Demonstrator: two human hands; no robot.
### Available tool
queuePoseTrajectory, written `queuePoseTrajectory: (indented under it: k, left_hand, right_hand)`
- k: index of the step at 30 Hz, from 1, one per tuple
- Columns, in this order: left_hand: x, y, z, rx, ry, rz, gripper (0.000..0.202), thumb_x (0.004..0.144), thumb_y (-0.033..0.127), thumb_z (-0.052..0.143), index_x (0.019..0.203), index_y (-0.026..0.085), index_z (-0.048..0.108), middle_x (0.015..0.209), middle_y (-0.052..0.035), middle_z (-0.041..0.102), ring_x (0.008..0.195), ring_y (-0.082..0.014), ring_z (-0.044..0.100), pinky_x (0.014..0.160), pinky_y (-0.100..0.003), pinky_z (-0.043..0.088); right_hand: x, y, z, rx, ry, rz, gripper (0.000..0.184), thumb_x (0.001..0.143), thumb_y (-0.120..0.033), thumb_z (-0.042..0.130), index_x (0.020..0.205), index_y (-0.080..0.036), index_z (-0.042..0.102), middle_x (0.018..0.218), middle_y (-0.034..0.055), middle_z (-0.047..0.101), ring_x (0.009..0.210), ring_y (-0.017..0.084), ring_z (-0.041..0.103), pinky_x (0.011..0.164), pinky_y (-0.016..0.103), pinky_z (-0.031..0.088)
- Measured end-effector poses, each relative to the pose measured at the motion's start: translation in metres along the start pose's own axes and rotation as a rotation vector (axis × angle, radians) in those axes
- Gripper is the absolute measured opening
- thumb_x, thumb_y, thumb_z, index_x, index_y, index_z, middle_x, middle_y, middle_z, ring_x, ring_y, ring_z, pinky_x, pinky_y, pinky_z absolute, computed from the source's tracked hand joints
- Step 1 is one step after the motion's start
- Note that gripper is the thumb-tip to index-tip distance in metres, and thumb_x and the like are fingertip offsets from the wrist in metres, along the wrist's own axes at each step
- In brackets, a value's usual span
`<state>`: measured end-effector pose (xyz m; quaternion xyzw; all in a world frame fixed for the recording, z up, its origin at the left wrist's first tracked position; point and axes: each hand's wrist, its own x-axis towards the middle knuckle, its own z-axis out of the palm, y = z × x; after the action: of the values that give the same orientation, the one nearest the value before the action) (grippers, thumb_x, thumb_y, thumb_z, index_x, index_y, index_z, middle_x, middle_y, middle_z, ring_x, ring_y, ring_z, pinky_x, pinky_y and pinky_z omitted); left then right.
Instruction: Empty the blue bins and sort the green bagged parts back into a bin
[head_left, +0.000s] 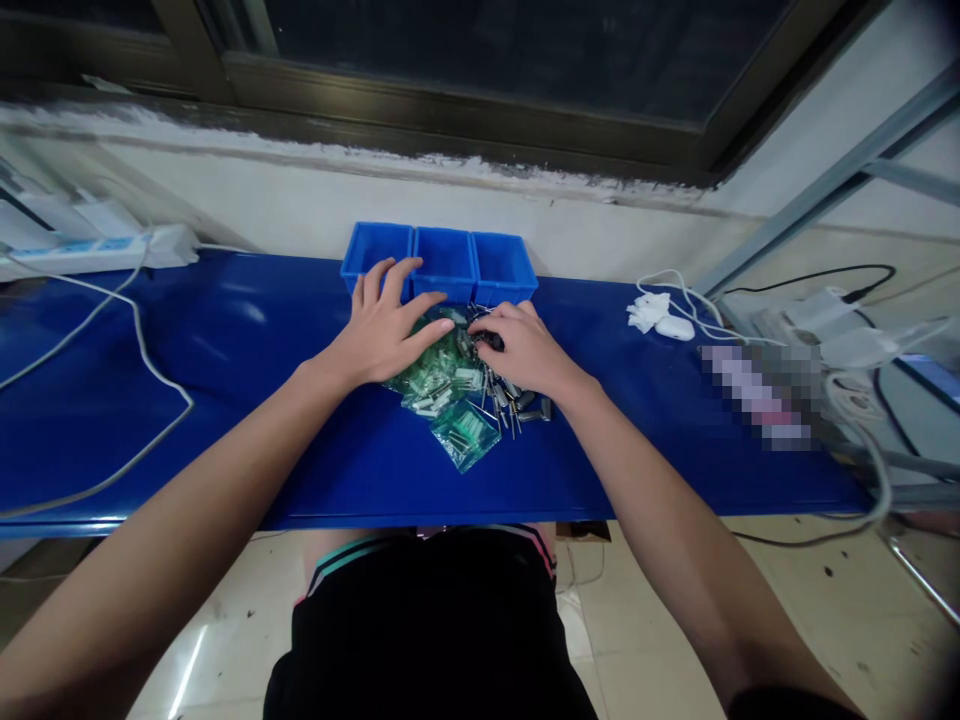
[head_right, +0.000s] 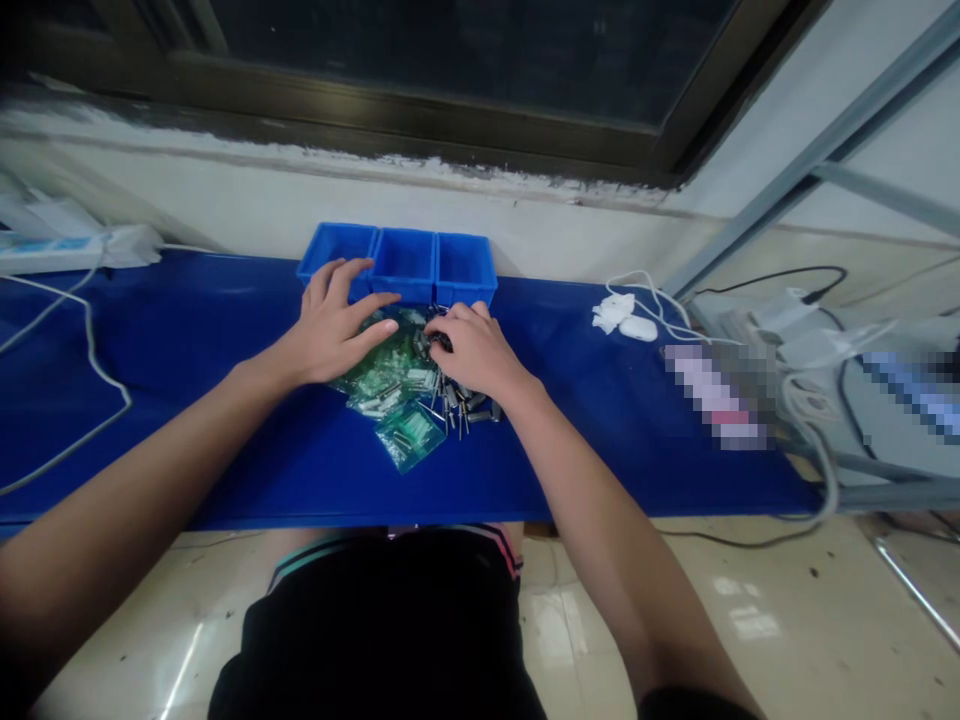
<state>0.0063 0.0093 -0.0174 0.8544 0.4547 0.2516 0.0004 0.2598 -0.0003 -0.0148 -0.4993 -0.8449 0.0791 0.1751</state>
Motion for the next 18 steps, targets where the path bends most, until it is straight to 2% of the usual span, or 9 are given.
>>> queuePoseTrajectory:
  k: [5,14,18]
  left_hand:
    - [0.0002,0.0007,-0.0015,0.004,-0.009,-0.011,0.056,0.107,0.066,0.039,0.143,0.03,0.064,0.17,-0.0102,0.029,0.156,-0.0476,0.018,0.126,-0.074,0.017]
    - [0.0,0.0027,-0.0002,0.002,-0.006,-0.005,0.057,0.107,0.066,0.04,0.143,0.03,0.065,0.169,-0.0114,0.031,0.155,-0.047,0.021,0.125,-0.074,0.019]
    - [-0.0003,0.0024,0.0015,-0.008,-0.001,0.001,0.054,0.107,0.064,0.042,0.142,0.03,0.066,0.168,-0.01,0.032,0.155,-0.0462,0.023,0.125,-0.073,0.019]
  right_hand:
    - [-0.001,-0.0023,-0.0003,0.008,-0.028,0.022,0.041,0.1,-0.03,0.05,0.132,-0.026,0.075,0.119,0.0133,0.066,0.113,0.036,0.05,0.095,0.054,0.044]
    - [-0.0007,-0.0032,-0.0001,0.006,-0.015,0.022,0.037,0.1,-0.031,0.051,0.125,-0.024,0.078,0.119,0.013,0.065,0.114,0.036,0.051,0.094,0.052,0.045]
    - [-0.0011,-0.0037,0.0015,0.025,0.002,0.01,0.037,0.101,-0.033,0.052,0.128,-0.025,0.075,0.123,0.0124,0.064,0.117,0.036,0.051,0.095,0.052,0.046]
